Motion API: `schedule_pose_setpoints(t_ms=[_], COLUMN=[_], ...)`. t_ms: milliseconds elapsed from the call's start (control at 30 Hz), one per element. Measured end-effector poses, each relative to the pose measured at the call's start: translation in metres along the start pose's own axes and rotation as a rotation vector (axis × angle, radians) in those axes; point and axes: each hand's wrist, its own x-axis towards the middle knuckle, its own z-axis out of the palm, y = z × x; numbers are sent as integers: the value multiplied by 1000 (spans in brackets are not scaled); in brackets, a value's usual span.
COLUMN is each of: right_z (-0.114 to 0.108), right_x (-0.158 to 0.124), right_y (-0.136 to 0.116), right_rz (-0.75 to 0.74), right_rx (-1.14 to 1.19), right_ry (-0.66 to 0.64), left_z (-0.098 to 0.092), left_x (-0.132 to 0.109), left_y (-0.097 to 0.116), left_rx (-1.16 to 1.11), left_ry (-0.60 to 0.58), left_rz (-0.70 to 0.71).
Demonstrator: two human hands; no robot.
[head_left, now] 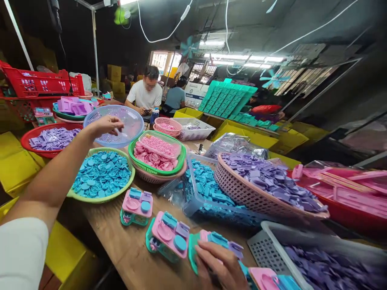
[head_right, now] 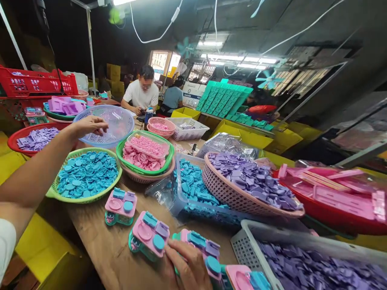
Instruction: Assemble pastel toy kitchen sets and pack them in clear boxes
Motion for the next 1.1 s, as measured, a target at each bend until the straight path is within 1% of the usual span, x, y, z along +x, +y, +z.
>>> schedule_pose_setpoints(t_ms=[33,67,133,167,200,233,267,333,367,400,433,467,500,533,567,600,633,667,700,733,800,867,933,1000,1100], right_z=[-5,-10,-20,-25,-30,-36,-41,-50,-54,-56,-58,-58,-59,-58,-58,-57,-57,-57,-56,-56,-56,-58,-64,-71,-81], right_x=[3,5,8,8,6,2,-5,-26,-40,-54,-69,-84,-98,-110,-121,-130,-137,-143,-148,-151,-153,-151,-146,-141,-138], right_y=[-9,-19,-38,-47,-54,-60,-65,-74,-76,-77,-75,-72,-67,-60,-52,-43,-35,-27,-20,-14,-7,-6,-6,-6,-2], right_rz=[30,61,84,78,67,60,65,90,115,145,181,222,268,312,346,369,385,396,408,422,460,495,530,565,589], right_rx=[-18,-33,-39,-35,-30,-22,-14,-1,2,2,0,-11,-34,-72,-118,-166,-209,-242,-264,-279,-294,-288,-267,-237,-190], right_ry=[26,53,106,100,75,18,-60,-233,-305,-352,-374,-381,-376,-368,-361,-354,-348,-347,-349,-354,-366,-386,-430,-503,-595], left_z=[8,21,60,83,107,130,153,193,209,220,227,230,228,222,214,205,196,187,181,177,175,180,185,189,193], left_x=[-24,-52,-113,-145,-177,-207,-234,-276,-290,-299,-304,-303,-297,-288,-275,-260,-244,-229,-216,-206,-195,-195,-199,-201,-198], left_y=[14,28,52,61,67,70,69,61,55,48,41,35,29,23,18,13,8,2,-4,-11,-22,-29,-32,-31,-28], left_rx=[-172,-328,-528,-602,-673,-741,-809,-915,-904,-850,-746,-608,-449,-280,-111,47,188,306,399,468,533,541,523,488,417], left_ry=[-58,-140,-366,-515,-681,-845,-947,-1023,-1044,-1053,-1033,-956,-823,-640,-431,-235,-86,-4,18,2,-72,-107,-94,-72,-39], left_rz=[28,53,72,75,47,-5,-81,-206,-231,-210,-138,-22,123,273,404,507,566,609,645,667,682,662,647,643,624])
